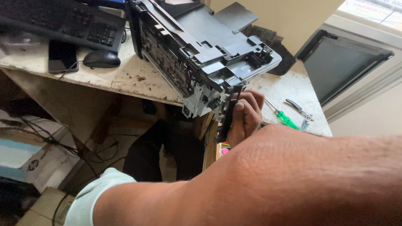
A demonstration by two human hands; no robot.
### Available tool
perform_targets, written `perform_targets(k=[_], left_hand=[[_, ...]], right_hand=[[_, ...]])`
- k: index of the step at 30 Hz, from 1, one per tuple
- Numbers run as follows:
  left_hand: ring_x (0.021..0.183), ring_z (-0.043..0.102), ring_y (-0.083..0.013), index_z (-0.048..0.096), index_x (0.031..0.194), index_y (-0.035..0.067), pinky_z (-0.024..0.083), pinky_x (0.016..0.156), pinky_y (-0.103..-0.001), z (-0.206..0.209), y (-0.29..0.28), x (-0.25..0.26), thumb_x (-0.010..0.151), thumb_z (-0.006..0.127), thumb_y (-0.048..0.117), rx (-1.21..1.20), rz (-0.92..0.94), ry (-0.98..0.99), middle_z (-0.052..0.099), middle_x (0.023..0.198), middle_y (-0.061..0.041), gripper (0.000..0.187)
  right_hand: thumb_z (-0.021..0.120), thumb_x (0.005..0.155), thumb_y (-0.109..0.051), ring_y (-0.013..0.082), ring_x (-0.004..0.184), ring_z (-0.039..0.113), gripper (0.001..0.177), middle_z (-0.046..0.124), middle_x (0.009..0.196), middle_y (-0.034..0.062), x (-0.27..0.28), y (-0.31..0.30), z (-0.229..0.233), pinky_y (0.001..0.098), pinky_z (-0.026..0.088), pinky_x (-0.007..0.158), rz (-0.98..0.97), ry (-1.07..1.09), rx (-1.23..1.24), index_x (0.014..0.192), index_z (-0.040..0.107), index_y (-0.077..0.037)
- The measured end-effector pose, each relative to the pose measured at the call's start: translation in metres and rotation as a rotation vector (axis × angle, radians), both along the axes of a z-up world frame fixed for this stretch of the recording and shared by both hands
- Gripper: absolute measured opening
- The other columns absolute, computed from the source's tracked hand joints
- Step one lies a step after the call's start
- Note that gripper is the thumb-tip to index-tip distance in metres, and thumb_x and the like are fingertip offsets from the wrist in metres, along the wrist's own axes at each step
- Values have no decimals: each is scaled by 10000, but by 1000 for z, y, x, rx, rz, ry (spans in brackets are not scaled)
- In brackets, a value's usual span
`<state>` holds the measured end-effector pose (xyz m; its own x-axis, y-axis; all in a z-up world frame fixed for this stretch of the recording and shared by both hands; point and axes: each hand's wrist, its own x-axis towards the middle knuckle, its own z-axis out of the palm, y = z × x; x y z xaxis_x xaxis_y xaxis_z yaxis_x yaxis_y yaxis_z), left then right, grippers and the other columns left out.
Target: The person uses a screwdriver to remove screws from the side of a disassembled printer, then detaches a black plastic component. They continue to manipulate internal parts and reattach the component, working on the printer's internal mechanism.
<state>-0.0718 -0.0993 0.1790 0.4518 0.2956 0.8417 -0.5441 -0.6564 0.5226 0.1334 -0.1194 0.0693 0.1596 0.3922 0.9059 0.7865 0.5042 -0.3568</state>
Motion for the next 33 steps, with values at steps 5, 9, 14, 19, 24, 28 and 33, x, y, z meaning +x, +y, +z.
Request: perform_targets(k=[5, 9, 14, 19, 24, 28, 33], left_hand=[[900, 668, -159, 744, 1080, 60, 530, 796, -260, 0, 8, -11, 1058, 674, 281, 17, 74, -19, 731, 990, -41, 233], [911, 668, -161, 746, 1085, 63, 530, 805, -261, -7, 5, -12, 1055, 692, 241, 38, 156, -43, 733, 1000, -40, 188], [924, 669, -162, 749, 1092, 67, 530, 817, -263, -10, 5, -13, 1051, 715, 191, 77, 244, -66, 735, 1014, -38, 135], [938, 669, -163, 751, 1098, 71, 531, 828, -265, -19, 13, -14, 1046, 738, 141, 97, 342, -81, 736, 1027, -36, 88], [952, 669, -165, 753, 1104, 75, 531, 839, -267, -38, 20, -5, 1042, 761, 92, 152, 459, -119, 738, 1040, -34, 65], [974, 675, -170, 748, 1103, 85, 541, 864, -272, -68, 12, 8, 1038, 771, 56, 63, 606, -51, 738, 1042, -29, 75], [1021, 694, -231, 689, 1245, 70, 563, 907, -339, -104, 2, 24, 977, 747, 4, -3, 644, 84, 711, 1122, -44, 282]], right_hand=[[510, 1126, -204, 270, 1084, 508, 340, 664, 994, 70, -1, 4, 7, 409, 396, 1028, -23, -34, 10, 887, 641, -2], [520, 1113, -214, 269, 1072, 511, 328, 663, 996, 76, 3, 2, 5, 402, 405, 1010, 3, -36, -19, 895, 635, 3], [532, 1097, -226, 268, 1058, 515, 317, 662, 999, 84, 7, 2, -4, 393, 416, 987, 29, 16, -39, 906, 627, 9], [545, 1080, -238, 267, 1044, 519, 310, 660, 1002, 92, 8, 8, -18, 385, 428, 965, 112, 233, -57, 917, 619, 15], [549, 1111, -253, 270, 1066, 497, 357, 632, 1005, 102, 10, 0, -12, 364, 417, 973, -74, 1, -38, 887, 602, 19], [554, 1105, -244, 277, 1071, 493, 349, 644, 1001, 103, 3, -3, -5, 376, 385, 992, -62, -26, -45, 888, 639, 16], [560, 1107, -254, 291, 1123, 501, 348, 640, 1007, 105, 0, -3, 0, 371, 387, 989, -72, -39, -45, 896, 639, 12]])
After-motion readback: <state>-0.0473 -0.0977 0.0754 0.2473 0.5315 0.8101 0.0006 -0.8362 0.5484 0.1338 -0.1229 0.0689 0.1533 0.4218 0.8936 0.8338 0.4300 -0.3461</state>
